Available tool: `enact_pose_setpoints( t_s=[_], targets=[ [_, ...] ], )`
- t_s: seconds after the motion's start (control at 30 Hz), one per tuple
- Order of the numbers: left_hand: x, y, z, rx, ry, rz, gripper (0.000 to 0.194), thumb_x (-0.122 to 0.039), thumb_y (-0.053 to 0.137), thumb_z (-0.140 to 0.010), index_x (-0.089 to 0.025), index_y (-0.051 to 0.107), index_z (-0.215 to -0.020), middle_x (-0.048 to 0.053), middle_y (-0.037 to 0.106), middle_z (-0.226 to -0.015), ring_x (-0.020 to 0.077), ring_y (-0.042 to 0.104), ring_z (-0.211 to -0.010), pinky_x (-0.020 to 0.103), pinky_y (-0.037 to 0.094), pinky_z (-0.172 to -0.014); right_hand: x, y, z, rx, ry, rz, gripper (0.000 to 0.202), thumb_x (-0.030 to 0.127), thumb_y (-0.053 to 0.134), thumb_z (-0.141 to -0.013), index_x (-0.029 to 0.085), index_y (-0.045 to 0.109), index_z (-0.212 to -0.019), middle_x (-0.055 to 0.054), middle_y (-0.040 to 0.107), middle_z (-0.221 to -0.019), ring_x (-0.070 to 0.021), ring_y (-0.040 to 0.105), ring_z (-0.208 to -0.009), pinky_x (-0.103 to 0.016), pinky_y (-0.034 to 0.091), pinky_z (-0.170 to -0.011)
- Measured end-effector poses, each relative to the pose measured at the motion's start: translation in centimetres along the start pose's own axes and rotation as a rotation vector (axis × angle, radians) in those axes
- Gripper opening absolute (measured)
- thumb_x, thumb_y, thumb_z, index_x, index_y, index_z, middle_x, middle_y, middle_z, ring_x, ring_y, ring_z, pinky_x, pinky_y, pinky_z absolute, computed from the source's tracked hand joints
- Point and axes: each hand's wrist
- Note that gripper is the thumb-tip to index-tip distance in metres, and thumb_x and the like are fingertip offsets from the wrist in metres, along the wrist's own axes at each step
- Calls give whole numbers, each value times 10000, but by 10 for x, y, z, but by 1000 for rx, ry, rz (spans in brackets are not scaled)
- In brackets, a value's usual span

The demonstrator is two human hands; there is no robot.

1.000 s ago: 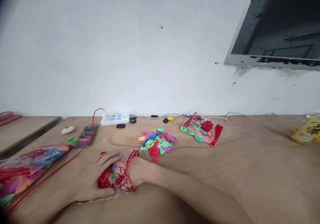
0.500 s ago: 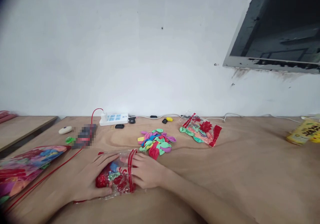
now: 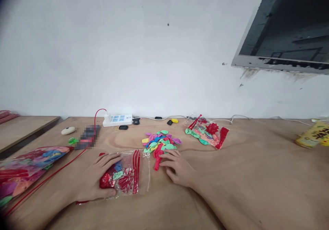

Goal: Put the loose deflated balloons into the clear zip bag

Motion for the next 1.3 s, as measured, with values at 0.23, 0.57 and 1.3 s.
enact_pose_setpoints(
  t_s=[0.23,0.57,1.3],
  targets=[
    [-3,-4,-1,39,-4,-4,1077,-858,695,-792,-334,344,-1666,107,365,-1715,429,424,-1521,632,374,-1241,-2,8,-4,5,64,36,504,118,536,-932,272,689,-1387,-66,606,-1510,-325,472,-1448,-600,428,-1188],
    [-2,-3,1,39,-18,11,1059,-853,706,-787,-344,375,-1654,93,391,-1703,430,415,-1527,639,383,-1237,5,12,-5,-346,203,-378,383,275,549,-1042,303,682,-1400,-91,668,-1426,-283,603,-1346,-536,477,-1179],
    [1,3,-1,-8,40,-6,1032,-819,724,-805,-361,358,-1654,81,413,-1688,412,442,-1507,614,368,-1244,-1,4,-5,-294,483,-574,344,447,665,-979,231,707,-1243,-42,699,-928,-181,647,-749,-319,585,-666]
  ],
)
Point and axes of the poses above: each hand's wrist, its own z-axis away from the middle knuckle, its own y-axis out of the palm, x = y × z
